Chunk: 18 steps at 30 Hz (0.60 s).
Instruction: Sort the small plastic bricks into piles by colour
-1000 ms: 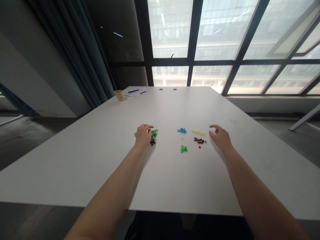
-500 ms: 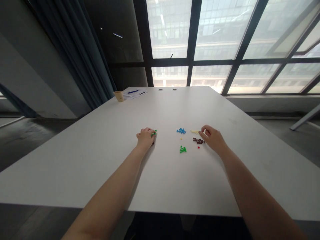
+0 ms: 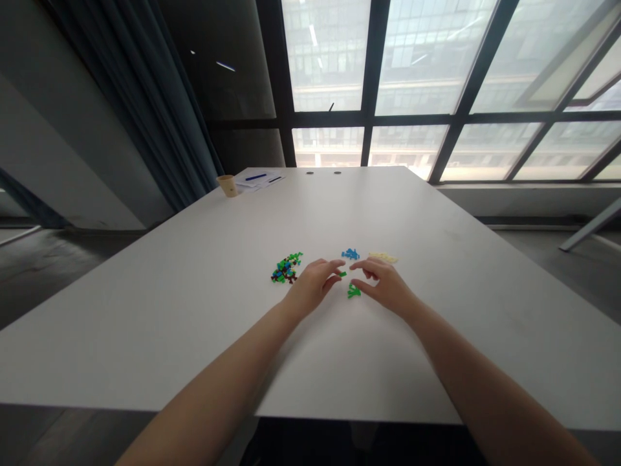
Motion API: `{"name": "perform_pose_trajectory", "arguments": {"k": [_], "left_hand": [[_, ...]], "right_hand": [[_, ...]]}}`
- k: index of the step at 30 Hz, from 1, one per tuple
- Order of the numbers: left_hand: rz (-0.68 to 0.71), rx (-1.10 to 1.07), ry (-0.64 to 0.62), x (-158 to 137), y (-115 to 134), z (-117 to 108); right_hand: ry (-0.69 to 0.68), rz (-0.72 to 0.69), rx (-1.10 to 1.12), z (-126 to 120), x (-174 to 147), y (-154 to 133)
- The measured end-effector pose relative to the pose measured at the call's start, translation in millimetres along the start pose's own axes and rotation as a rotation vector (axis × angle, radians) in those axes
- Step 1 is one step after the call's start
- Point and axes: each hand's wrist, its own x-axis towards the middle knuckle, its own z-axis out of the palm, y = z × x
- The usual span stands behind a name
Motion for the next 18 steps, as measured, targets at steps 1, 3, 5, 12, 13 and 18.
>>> {"name": "perform_pose_trajectory", "arguments": {"k": [1, 3, 5, 12, 13, 18], "left_hand": [[0.039, 0.01, -0.019, -0.2, 2.0, -1.6], [0.092, 0.03, -0.044, -0.4, 4.3, -4.3], [0.117, 0.034, -0.049, -0.8, 5.5, -5.4], [-0.007, 0.055, 0.143, -3.0, 10.2, -1.5], [-0.017, 0.069, 0.171, -3.1, 11.0, -1.4], [-0.01, 0.125, 0.223, -3.1, 15.1, -3.2]], "right_hand": [[-0.004, -0.014, 0.009, 2.2, -0.6, -2.1], [-0.001, -0.033, 0.022, 4.9, -2.0, -5.1], [0.011, -0.048, 0.03, 5.6, -3.1, -6.4], [0.111, -0.109, 0.03, 0.4, -2.1, -9.4], [0.117, -0.115, 0.03, -0.4, -1.9, -10.3], [0.132, -0.13, 0.043, -2.0, -2.3, -14.2]]}}
